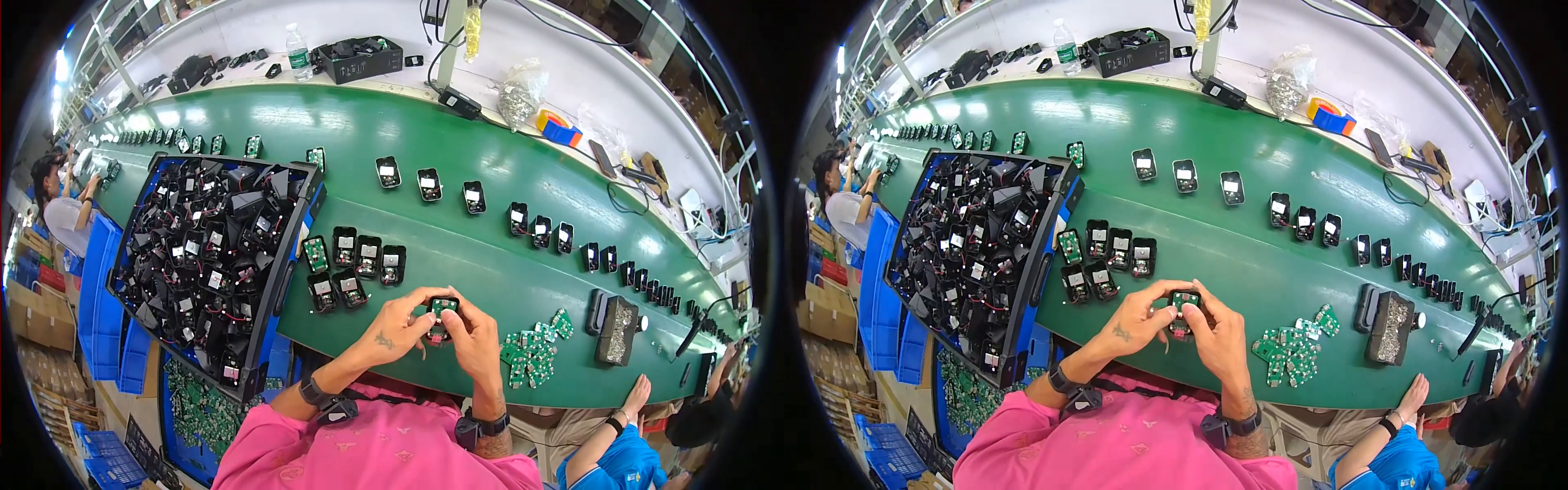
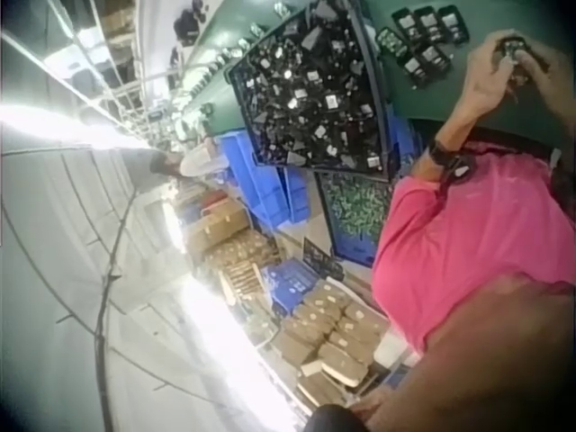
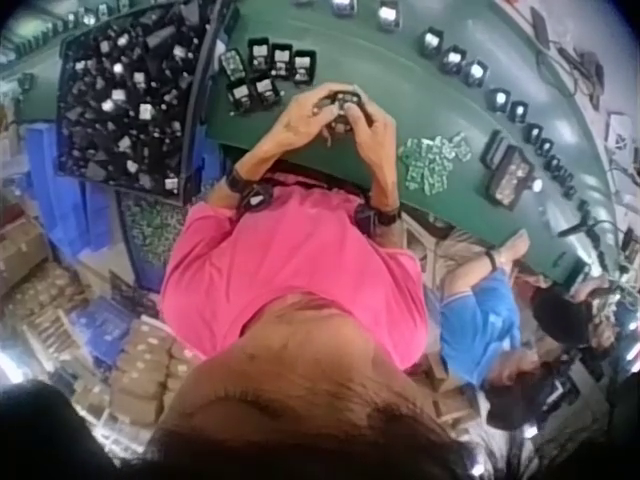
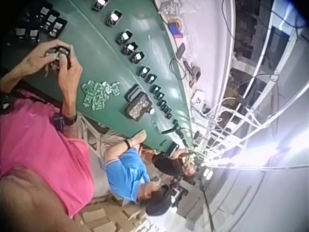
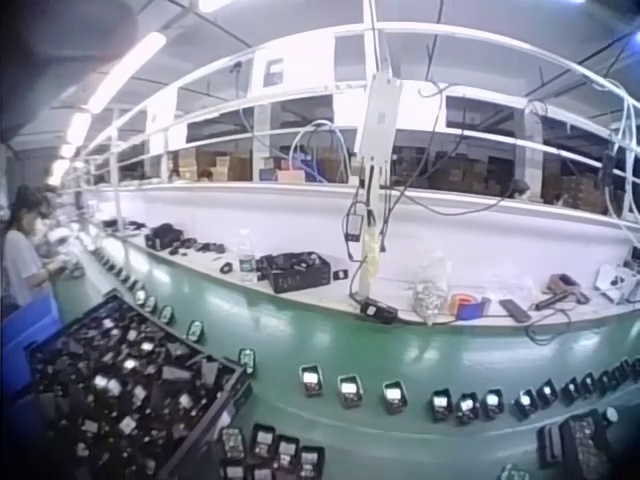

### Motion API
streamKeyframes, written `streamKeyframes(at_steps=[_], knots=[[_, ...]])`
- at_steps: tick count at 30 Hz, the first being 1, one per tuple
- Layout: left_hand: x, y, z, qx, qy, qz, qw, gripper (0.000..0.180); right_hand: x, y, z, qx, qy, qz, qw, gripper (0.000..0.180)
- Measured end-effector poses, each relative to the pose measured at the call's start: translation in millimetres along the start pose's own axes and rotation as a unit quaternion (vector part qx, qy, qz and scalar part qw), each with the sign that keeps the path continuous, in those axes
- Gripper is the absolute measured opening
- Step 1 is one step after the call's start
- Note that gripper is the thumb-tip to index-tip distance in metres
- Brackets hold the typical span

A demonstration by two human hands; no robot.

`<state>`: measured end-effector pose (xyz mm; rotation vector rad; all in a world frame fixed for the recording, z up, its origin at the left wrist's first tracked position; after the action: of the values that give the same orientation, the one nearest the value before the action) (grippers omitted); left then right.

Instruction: The person assembles electronic devices by hand, picking up a circuit board and a plastic housing, fitting the board into the housing, and pressing them together. The person then places the assembled unit onto the green conveyor belt and repeats the process.

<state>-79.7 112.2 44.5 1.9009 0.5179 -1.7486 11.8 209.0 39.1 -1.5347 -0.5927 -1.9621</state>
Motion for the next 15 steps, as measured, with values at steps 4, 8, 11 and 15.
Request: streamKeyframes(at_steps=[4,8,11,15], knots=[[-4.7,13.8,-3.3,0.012,0.005,-0.015,1.0,0.043,11.7,13.3,2.1,0.009,0.036,0.031,0.999,0.041],[-8.6,29.4,-10.3,0.019,0.003,-0.011,1.0,0.043,21.6,31.9,8.0,-0.01,0.074,0.06,0.995,0.039],[-5.2,41.7,-15.5,0.01,0.022,0.007,1.0,0.043,14.3,45.5,9.8,-0.029,0.047,0.057,0.997,0.039],[-2.2,57.8,-17.8,-0.001,-0.042,-0.042,0.998,0.043,9.3,66.5,12.7,-0.063,0.007,0.036,0.997,0.037]])
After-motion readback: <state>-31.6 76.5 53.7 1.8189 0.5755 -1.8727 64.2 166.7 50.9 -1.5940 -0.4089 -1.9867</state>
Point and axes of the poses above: each hand's wrist, its own y-axis away from the middle knuckle, its own z-axis out of the back of the hand, x = y × z, the point moved 10 cm from there along -y, towards the middle knuckle, and after that the axes turned 10 degrees about -x, right-handed, at the moved point
